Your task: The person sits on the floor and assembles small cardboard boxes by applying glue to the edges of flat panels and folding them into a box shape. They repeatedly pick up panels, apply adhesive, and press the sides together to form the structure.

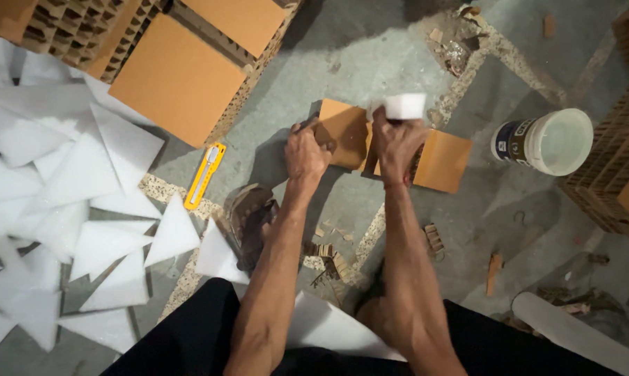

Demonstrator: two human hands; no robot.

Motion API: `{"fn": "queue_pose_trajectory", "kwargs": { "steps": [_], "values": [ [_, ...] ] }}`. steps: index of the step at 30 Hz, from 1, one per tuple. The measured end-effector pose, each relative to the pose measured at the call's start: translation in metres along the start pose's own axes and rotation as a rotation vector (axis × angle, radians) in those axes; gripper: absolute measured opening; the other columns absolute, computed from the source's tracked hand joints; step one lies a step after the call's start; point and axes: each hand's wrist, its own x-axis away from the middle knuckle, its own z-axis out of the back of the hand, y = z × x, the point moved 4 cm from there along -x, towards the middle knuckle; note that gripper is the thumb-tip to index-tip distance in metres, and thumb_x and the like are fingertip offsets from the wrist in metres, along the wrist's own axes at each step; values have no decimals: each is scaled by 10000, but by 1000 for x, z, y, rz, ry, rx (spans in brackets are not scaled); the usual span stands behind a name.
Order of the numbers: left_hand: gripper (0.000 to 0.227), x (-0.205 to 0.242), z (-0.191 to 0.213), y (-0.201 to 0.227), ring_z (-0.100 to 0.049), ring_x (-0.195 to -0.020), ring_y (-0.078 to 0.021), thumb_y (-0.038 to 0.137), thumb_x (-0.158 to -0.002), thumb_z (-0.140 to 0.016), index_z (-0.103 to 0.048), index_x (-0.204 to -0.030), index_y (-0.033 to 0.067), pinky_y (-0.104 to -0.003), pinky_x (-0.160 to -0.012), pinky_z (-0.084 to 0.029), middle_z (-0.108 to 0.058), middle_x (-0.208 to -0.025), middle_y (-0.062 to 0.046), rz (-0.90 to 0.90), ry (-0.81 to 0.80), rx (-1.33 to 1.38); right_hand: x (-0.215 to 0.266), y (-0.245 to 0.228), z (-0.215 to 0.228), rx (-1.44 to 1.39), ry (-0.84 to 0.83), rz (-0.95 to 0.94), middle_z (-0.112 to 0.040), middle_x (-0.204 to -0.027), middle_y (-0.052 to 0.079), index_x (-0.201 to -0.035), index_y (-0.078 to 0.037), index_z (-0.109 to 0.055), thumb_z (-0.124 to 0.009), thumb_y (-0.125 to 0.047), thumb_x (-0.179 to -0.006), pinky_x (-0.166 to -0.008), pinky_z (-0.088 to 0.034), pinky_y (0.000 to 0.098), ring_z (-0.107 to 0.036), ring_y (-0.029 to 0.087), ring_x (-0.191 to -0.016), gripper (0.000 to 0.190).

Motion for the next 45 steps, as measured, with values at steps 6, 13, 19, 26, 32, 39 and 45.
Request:
{"fn": "queue_pose_trajectory", "kwargs": {
  "steps": [6, 13, 19, 26, 32, 39, 45],
  "values": [
    [375, 1, -6, -4, -662, -1100, -423, 175, -734, -832, -702, -1062, 48, -478, -956, -552, -684, -1160, -236, 20, 2, -15, -17, 50, -19, 349, 35, 159, -694, -796, 178, -782, -13, -703, -751, -282, -794, -758, -471, 504, -602, 404, -747, 273],
    [456, 4, 7, 7, -639, -1079, -448, 121, -712, -855, -696, -1137, 78, -492, -903, -540, -676, -1109, -264, -68, 29, 11, 69, 70, 1, 307, -33, 232, -661, -767, 211, -841, 26, -646, -769, -288, -782, -674, -477, 506, -616, 374, -700, 342],
    [461, 4, 1, 3, -636, -1119, -430, 130, -735, -852, -698, -1168, 89, -485, -943, -533, -708, -1089, -231, -87, 7, -22, 89, 19, 33, 37, -117, -90, -705, -668, 127, -835, 18, -692, -734, -201, -792, -566, -596, 387, -724, 253, -577, 227],
    [536, 2, -7, -4, -643, -1097, -428, 160, -687, -866, -692, -1186, 68, -475, -939, -540, -683, -1106, -247, -106, 90, -9, -20, 33, 9, 153, -8, 159, -733, -767, 143, -831, -5, -726, -730, -271, -794, -681, -562, 449, -701, 303, -678, 269],
    [319, 6, -4, 0, -643, -1084, -430, 132, -774, -806, -739, -1086, 117, -494, -928, -542, -724, -1012, -210, -128, 66, -11, -12, 82, -11, 675, 139, 271, -645, -636, 172, -664, -16, -658, -842, -389, -625, -550, -518, 457, -640, 342, -615, 418],
    [371, 5, 0, 5, -650, -1009, -430, 104, -730, -819, -738, -1091, 119, -502, -928, -518, -743, -1004, -181, -216, 53, -31, 91, 47, 38, 234, -118, -50, -679, -623, 136, -752, -24, -711, -738, -220, -759, -554, -549, 392, -692, 281, -566, 199],
    [372, 6, -1, 5, -643, -992, -439, 126, -715, -848, -727, -1064, 79, -501, -880, -518, -735, -1009, -191, -233, 37, -83, 63, 17, 67, -77, -18, -61, -714, -623, 95, -786, -56, -754, -742, -233, -799, -567, -572, 369, -717, 209, -555, 178]
  ]
}}
